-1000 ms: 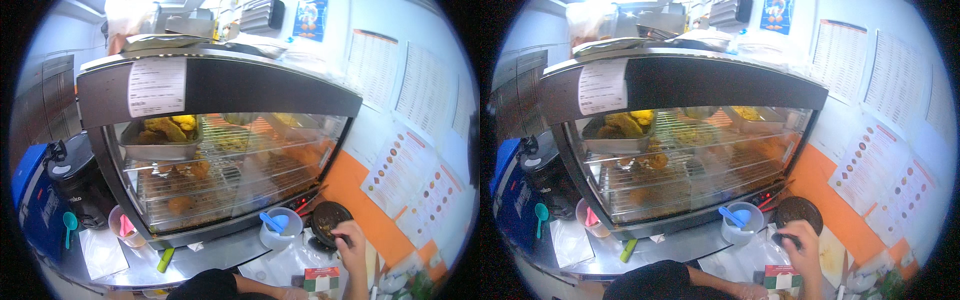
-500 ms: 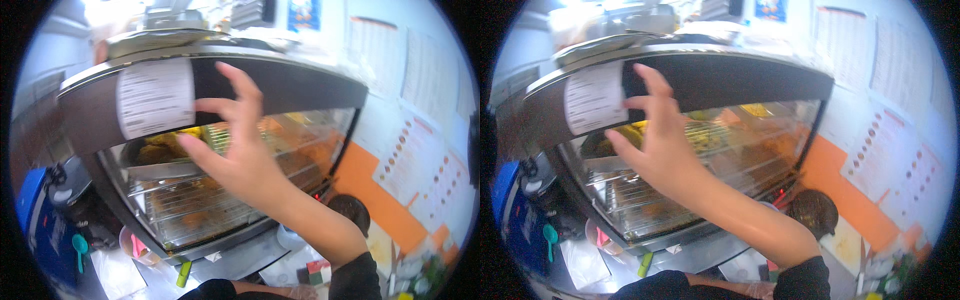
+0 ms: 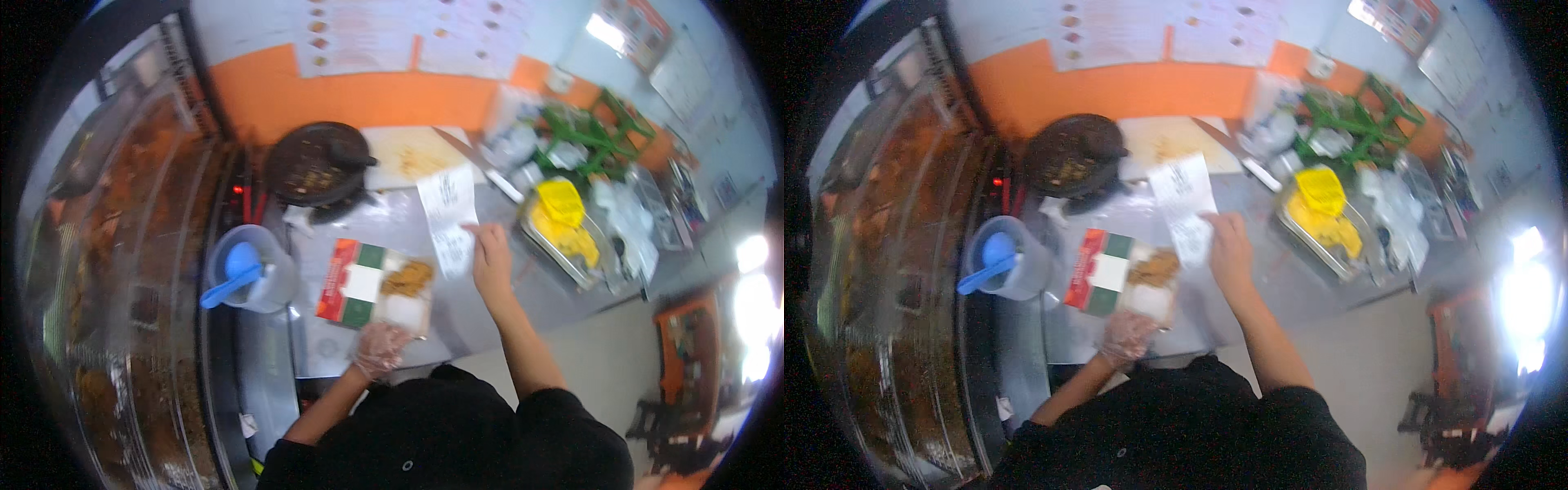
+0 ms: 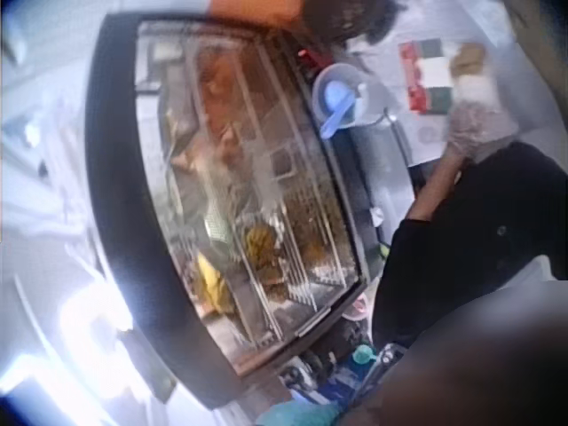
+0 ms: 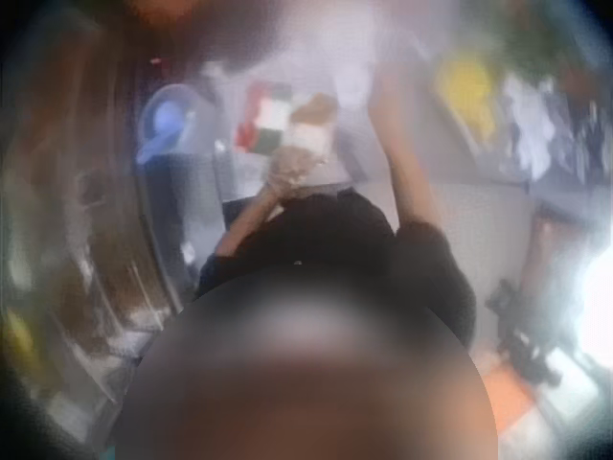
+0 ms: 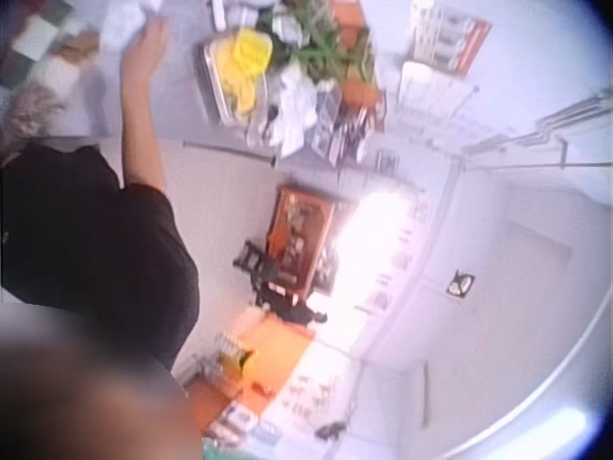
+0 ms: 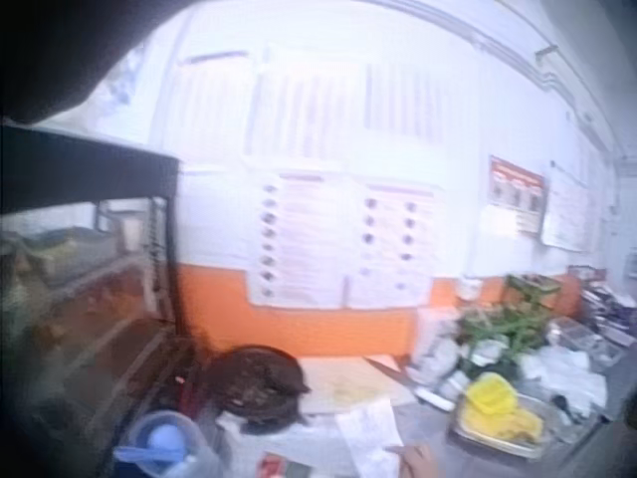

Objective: The person retrieves a receipt and places it on a food warmer, then opens a cooler to take out a white rice cake. They open a takeout box, place the rice cake inside, add a portion of fried chicken, and include a yellow condiment. The person writes on the receipt, closes the box, and places it into a plastic bag.

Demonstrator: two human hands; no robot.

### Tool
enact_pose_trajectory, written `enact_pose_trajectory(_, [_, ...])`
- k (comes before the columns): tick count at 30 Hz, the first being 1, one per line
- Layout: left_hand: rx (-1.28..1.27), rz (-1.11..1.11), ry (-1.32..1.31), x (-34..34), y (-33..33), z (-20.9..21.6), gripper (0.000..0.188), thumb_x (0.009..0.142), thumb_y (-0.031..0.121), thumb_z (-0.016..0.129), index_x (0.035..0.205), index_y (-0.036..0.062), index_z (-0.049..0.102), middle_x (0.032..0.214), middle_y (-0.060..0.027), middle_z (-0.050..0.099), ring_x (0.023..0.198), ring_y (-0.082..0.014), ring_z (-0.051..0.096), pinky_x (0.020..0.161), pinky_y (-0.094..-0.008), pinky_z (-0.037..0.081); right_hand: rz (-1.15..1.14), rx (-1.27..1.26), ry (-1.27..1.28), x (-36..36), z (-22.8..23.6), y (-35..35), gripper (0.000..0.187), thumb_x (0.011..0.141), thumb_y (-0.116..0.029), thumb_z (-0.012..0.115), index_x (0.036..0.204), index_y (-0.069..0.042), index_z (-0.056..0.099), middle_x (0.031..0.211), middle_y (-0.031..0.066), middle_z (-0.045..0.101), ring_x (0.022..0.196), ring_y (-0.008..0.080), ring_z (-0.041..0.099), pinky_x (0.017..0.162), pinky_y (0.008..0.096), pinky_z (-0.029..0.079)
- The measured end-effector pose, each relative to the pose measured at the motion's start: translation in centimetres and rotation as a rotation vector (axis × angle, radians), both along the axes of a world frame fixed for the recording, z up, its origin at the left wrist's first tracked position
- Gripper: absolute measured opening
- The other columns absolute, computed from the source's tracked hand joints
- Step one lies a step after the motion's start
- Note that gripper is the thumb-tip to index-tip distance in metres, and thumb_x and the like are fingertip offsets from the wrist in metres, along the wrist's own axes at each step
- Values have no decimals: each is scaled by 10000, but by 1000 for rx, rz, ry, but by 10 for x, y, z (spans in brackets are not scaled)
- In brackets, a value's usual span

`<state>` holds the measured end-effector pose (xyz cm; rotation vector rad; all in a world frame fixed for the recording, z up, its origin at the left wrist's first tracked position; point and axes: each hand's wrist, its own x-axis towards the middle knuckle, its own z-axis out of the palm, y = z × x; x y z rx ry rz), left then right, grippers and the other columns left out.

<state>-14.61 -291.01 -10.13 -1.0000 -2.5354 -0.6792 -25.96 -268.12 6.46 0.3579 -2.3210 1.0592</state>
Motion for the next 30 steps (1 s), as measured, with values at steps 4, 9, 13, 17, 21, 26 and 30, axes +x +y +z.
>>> enact_pose_trajectory(4, [-152,166,-160,-8,39,37,224,730,213,623,945,158,662,942,-66,665,857,-252,613,743,-450,458,-98,235,-499,76,-109,104,303,863,15,474,1052,-101,681,944,162,564,926,338,581,826,395,473])
enact_pose_trajectory(9, [-220,362,-50,-30,120,46,272,682,181,608,949,192,658,957,2,658,873,-240,583,731,-437,435,259,-29,-596,99,-156,96,324,871,-17,502,1158,-96,630,1019,178,555,966,345,575,868,397,469])
enact_pose_trajectory(13, [-245,403,4,-39,159,41,253,678,163,618,929,149,641,960,-26,637,879,-268,574,750,-456,420,299,-119,-659,96,-128,141,358,858,-41,566,1215,-75,573,1092,182,523,1014,336,554,885,386,461])
enact_pose_trajectory(17, [-215,489,-7,-32,177,49,225,753,192,631,968,129,616,1012,-67,621,983,-301,563,854,-475,395,283,-162,-465,99,-80,243,340,831,-34,590,1167,-81,586,1112,148,523,1030,325,535,893,406,450])
enact_pose_trajectory(21, [-8,625,85,-26,204,58,278,807,210,633,1058,101,584,1066,-117,607,1045,-334,542,950,-476,357,-243,382,-192,69,-43,354,325,775,-118,655,1097,-117,617,1128,117,532,1025,315,522,873,416,443])
enact_pose_trajectory(26, [-25,521,82,-54,269,68,362,766,157,657,1110,95,562,1141,-145,571,1062,-336,538,949,-474,367,-149,361,-402,19,-36,424,323,784,-154,655,1102,-120,615,1142,123,529,1061,318,530,891,437,438])
enact_pose_trajectory(30, [-165,326,-47,-95,329,89,397,694,130,665,1082,116,579,1083,-109,594,1026,-311,561,895,-461,401,30,208,-371,-10,-27,466,298,804,-144,638,1099,-102,616,1169,144,522,1079,319,544,923,424,441])
